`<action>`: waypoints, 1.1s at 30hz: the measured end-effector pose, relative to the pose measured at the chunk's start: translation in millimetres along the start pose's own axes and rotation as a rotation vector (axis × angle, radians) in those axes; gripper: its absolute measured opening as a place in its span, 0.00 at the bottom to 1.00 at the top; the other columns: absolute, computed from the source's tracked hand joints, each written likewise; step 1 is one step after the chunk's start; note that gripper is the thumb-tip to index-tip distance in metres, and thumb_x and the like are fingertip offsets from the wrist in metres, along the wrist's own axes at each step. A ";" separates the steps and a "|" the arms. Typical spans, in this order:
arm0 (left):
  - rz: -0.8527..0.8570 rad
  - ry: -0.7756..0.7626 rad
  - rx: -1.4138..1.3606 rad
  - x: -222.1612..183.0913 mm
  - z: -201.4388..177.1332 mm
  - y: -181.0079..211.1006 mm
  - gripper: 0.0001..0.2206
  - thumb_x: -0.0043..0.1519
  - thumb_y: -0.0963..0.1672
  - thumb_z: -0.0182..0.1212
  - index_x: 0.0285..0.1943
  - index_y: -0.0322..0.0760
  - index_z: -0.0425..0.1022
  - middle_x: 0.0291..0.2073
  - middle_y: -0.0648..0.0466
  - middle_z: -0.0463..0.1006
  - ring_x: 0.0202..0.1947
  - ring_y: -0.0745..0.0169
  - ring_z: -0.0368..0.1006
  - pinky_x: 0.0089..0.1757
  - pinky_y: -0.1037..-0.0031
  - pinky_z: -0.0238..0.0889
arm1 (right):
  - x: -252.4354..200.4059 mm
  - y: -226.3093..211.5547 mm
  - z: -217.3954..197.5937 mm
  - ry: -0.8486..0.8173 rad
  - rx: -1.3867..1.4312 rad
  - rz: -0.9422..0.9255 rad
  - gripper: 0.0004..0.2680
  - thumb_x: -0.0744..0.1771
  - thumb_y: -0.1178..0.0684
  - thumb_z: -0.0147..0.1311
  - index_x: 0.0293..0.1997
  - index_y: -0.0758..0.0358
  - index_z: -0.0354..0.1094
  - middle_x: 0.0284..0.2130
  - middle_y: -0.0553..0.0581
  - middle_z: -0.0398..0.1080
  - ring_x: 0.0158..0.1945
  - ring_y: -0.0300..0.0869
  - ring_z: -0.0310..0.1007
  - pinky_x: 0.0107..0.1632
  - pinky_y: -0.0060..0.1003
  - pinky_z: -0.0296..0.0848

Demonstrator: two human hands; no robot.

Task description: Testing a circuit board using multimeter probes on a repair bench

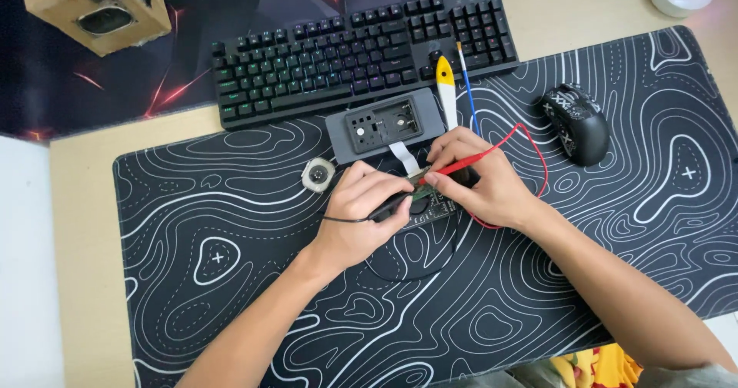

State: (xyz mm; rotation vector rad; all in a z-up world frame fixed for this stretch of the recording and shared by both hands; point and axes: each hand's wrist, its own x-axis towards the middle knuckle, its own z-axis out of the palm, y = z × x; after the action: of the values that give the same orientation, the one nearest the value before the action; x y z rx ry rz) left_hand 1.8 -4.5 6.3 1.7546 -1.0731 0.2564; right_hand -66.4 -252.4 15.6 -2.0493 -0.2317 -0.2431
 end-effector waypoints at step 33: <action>-0.033 -0.019 -0.030 -1.5 -1.9 0.4 0.04 0.67 0.41 0.73 0.48 0.42 0.87 0.40 0.54 0.89 0.40 0.49 0.81 0.46 0.63 0.77 | 0.2 6.9 0.8 -0.011 0.017 -0.025 0.03 0.71 0.57 0.67 0.43 0.63 0.79 0.46 0.62 0.81 0.50 0.57 0.85 0.57 0.54 0.79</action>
State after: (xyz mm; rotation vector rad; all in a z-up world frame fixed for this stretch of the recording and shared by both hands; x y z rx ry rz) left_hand 1.2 -2.1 6.5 1.7496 -1.0554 0.2019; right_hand -64.4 -254.9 9.5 -2.0327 -0.2653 -0.2443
